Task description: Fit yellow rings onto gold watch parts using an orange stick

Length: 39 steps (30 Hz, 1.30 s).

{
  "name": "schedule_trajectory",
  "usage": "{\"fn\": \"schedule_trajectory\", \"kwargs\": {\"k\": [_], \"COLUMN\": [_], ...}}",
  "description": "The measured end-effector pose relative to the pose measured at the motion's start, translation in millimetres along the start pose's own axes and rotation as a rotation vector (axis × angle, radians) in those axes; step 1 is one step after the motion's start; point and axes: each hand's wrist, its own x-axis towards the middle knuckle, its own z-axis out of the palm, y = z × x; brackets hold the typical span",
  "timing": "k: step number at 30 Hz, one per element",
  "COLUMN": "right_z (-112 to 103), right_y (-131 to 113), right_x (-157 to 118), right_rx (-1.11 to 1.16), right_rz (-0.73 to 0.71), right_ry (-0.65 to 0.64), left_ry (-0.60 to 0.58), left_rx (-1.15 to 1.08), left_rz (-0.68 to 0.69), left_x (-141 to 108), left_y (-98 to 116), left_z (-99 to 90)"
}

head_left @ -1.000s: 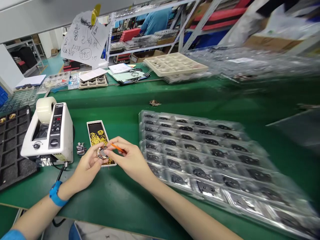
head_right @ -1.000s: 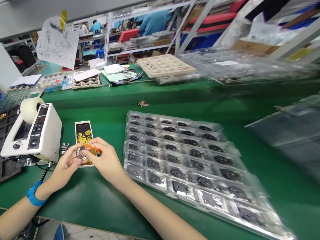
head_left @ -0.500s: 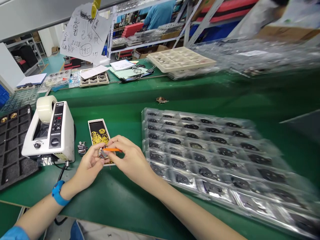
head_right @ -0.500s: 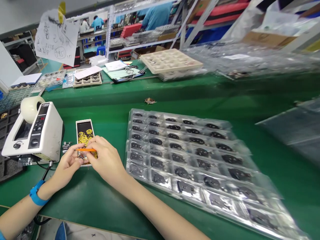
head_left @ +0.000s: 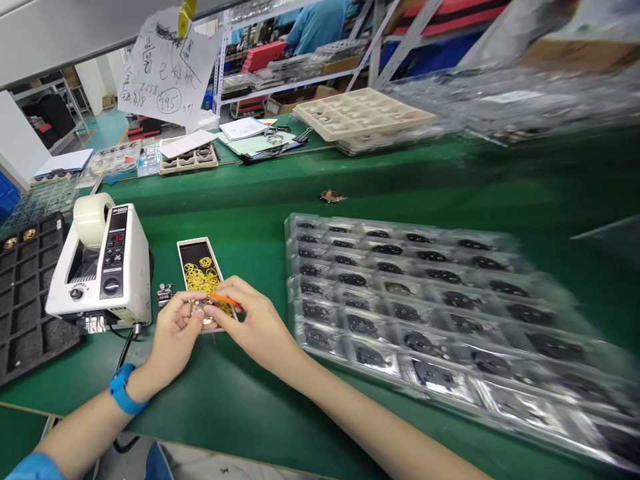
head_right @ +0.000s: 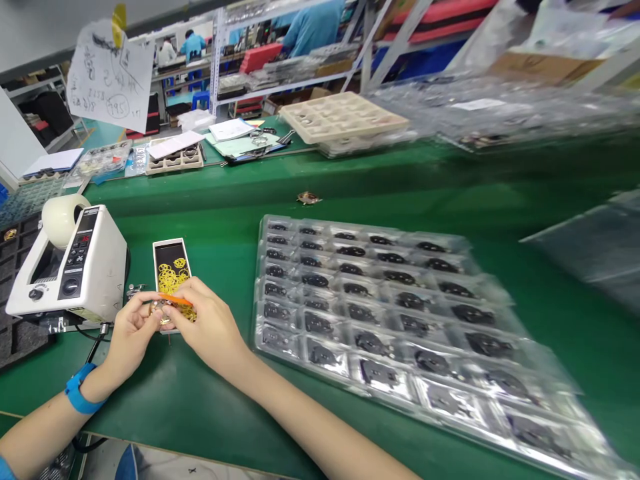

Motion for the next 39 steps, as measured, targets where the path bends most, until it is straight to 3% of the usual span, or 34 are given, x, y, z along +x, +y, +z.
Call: {"fn": "schedule_trajectory", "kwargs": {"k": [4,6,9,12,16,19,23,29,39], "right_z": [0.0,-0.4,-1.4,-0.8,3.0,4.7,2.5,0.6,-3.2], "right_y": [0.1,0.0,-2.5,-8.6,-13.0,-9.8,-3.7,1.8,3.7], "right_x": [2.9,3.6,1.7,-5.6,-15.4,-13.8,-6.9,-6.5,-3.8], "right_rx": [0.038,-0.025,-0.189,-0.346,-0.515,-0.591,-0.576,-0.535,-0.479], "right_rz": [0.027,-0.033,-0.286,-0.531,-0.761,-0.698,-0.598,-0.691,-0.745], "right_ry": [-0.066,-0.041,0.049,0.205,0.346,0.375,0.369,0.297,0.225], "left_ry": [-0.029,-0.044,-0.046,0.035,0.096,0.047,-0.012,-0.070,-0.035], "left_rx": [0.032,0.131,0.438,0.652,0.413,0.158,0.042,0.116,0.290], "left_rz": [0.013,0.035,0.162,0.291,0.097,-0.054,-0.129,-0.055,-0.026], "left_x": [0.4,1.9,4.5,6.0,6.9,5.9,1.8,-5.6,-10.5], "left_y": [-4.7,-5.0,0.4,9.4,15.2,13.1,10.3,9.2,5.4], "left_z": [-0.5,-3.4,-9.1,-11.7,-9.5,-6.8,-3.1,-1.2,-2.8]}}
